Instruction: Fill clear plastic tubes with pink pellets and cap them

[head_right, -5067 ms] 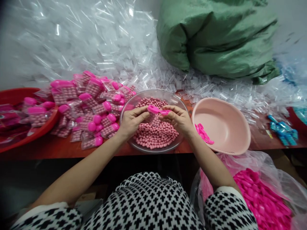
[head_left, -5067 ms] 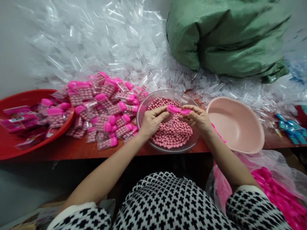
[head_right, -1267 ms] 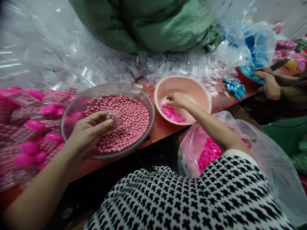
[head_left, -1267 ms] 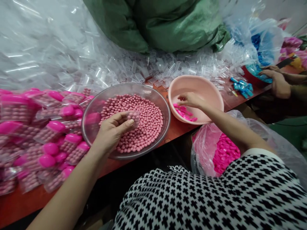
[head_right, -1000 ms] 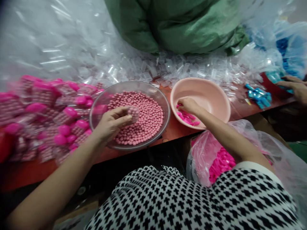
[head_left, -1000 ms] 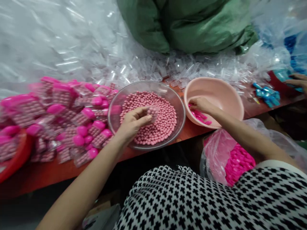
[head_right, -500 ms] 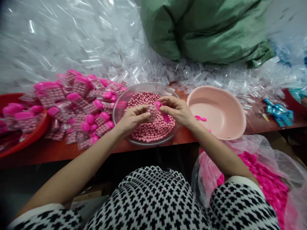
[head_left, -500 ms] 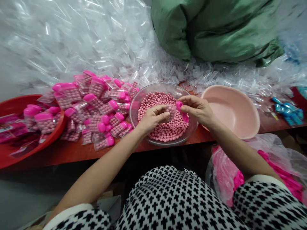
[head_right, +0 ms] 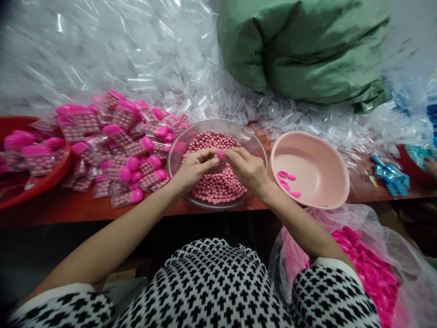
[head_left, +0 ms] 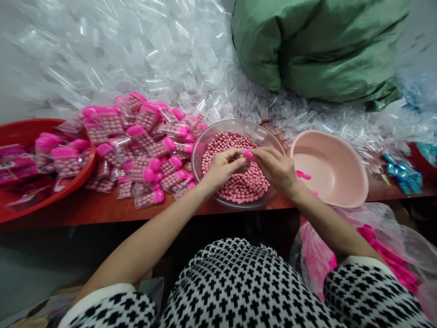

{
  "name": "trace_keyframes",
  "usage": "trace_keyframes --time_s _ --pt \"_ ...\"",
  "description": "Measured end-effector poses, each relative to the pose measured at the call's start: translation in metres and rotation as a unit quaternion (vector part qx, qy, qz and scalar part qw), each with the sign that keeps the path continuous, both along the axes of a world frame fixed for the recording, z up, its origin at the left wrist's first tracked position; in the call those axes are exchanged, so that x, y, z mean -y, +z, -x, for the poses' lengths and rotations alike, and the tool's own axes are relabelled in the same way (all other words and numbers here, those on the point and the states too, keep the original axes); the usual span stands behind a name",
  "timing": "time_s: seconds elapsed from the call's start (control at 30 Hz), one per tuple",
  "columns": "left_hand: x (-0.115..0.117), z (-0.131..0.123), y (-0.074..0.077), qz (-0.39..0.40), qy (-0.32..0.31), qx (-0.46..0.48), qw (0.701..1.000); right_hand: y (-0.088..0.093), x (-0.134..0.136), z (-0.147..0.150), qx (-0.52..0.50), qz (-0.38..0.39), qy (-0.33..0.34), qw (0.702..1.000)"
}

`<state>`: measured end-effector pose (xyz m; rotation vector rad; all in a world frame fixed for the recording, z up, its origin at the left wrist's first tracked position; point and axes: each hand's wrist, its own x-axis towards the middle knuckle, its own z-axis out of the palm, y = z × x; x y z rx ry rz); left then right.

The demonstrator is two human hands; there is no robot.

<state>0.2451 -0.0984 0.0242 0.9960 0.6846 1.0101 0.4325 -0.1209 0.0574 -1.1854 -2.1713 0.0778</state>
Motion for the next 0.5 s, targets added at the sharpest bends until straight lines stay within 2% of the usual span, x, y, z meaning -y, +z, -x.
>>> trace_keyframes --time_s 0.1,0.2,0.33,0.4,0.5 --pt "0.0 0.001 -0.001 -0.015 0.012 -0.003 1.0 0.001 0.003 0.009 0.088 -0.037 0.006 0.995" --pt "0.001 0.003 -0.002 -0.043 0.025 -0.028 0.998 0.012 0.003 0.01 0.105 0.001 -0.016 0.994" --pt "0.002 0.002 -0.005 -0.092 0.055 -0.075 0.991 0.028 -0.004 -0.002 -0.015 0.071 -0.03 0.997" --pt "0.003 0.001 -0.006 -0.125 0.056 -0.099 0.986 0.03 -0.01 -0.009 -0.07 0.098 0.002 0.993" --pt "0.005 0.001 -0.006 -0.162 0.063 -0.13 0.976 0.025 -0.018 -0.014 -0.083 0.127 0.07 0.986"
